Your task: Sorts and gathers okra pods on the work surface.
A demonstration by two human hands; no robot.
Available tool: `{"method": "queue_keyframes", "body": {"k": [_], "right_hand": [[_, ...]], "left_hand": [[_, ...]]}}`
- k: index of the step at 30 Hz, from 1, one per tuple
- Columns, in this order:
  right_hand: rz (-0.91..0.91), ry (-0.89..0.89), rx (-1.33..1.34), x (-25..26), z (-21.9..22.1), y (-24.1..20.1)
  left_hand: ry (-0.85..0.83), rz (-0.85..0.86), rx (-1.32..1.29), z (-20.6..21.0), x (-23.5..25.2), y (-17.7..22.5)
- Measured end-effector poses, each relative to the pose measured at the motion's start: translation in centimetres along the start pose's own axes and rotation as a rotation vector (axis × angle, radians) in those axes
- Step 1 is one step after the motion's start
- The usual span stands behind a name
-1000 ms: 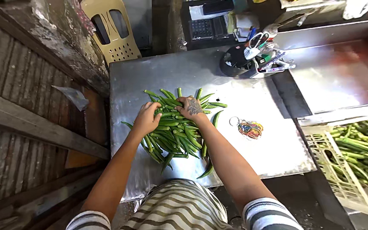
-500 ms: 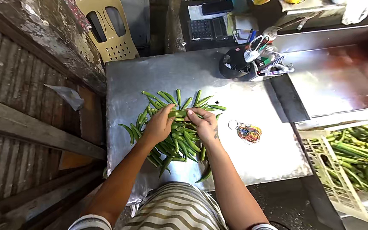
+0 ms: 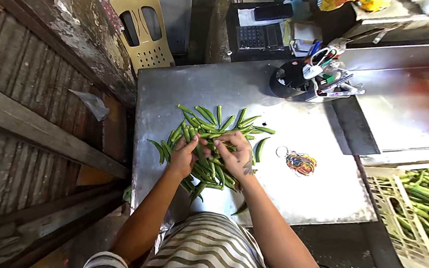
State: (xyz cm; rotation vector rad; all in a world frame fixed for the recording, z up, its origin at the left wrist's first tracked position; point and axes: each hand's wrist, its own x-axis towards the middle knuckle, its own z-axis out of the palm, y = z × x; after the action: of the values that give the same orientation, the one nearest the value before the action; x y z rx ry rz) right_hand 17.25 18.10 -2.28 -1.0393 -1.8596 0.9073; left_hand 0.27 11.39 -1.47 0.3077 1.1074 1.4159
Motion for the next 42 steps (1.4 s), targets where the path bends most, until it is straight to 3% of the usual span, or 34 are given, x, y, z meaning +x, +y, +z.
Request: {"method": "queue_keyframes", "body": {"k": [4, 9, 12, 15, 18, 22, 26, 31, 34, 37, 40, 42], "right_hand": [[0.162, -0.093, -0.01, 1.8, -2.4, 1.2], [0.199, -0.191, -0.081, 1.0, -3.0, 1.8], [0.142, -0.233, -0.292, -0.7, -3.3, 2.2], [0.093, -0.2, -0.418, -3.9, -3.0, 3.2], [-0.08, -0.144, -0.569, -7.3, -1.8, 3.7], [-0.203, -0.141, -0.754, -9.1, 0.9, 3.4], [-0.146, -0.192, -0.79, -7.7, 2.1, 2.8], [-0.172, -0.142, -0.666, -6.8, -0.4, 0.7], [-0.248, -0.064, -0.374, -6.7, -2.6, -1.9], [-0.242, -0.129, -0.018, -6.5, -4.6, -2.8], [-0.108, -0.074, -0.245, -7.4, -8.5, 0.6], [0.032, -0.199, -0.557, -9.2, -10.9, 4.1]], "left_hand": [[0.042, 0.097, 0.238, -3.1, -0.9, 0.7], [-0.006, -0.085, 0.751, -3.7, -1.2, 1.1], [0.039, 0.032, 1.003, -3.6, -1.0, -0.1], [0.074, 0.102, 1.028, -3.0, -1.1, -0.4], [0.099, 0.172, 1.154, -2.6, -1.3, -0.5], [0.121, 0.473, 1.312, -2.8, -1.8, -1.9], [-0.068, 0.46, 1.243, -2.4, -3.4, -3.4], [-0.089, 0.485, 1.174, -2.0, -4.9, -4.6], [-0.246, 0.508, 1.177, -1.2, -5.1, -4.2], [-0.366, 0.448, 0.983, 1.0, -4.9, -4.4], [-0.265, 0.271, 0.653, 3.2, -4.1, -5.0], [-0.203, 0.141, 0.43, 3.9, -3.9, -5.2]]}}
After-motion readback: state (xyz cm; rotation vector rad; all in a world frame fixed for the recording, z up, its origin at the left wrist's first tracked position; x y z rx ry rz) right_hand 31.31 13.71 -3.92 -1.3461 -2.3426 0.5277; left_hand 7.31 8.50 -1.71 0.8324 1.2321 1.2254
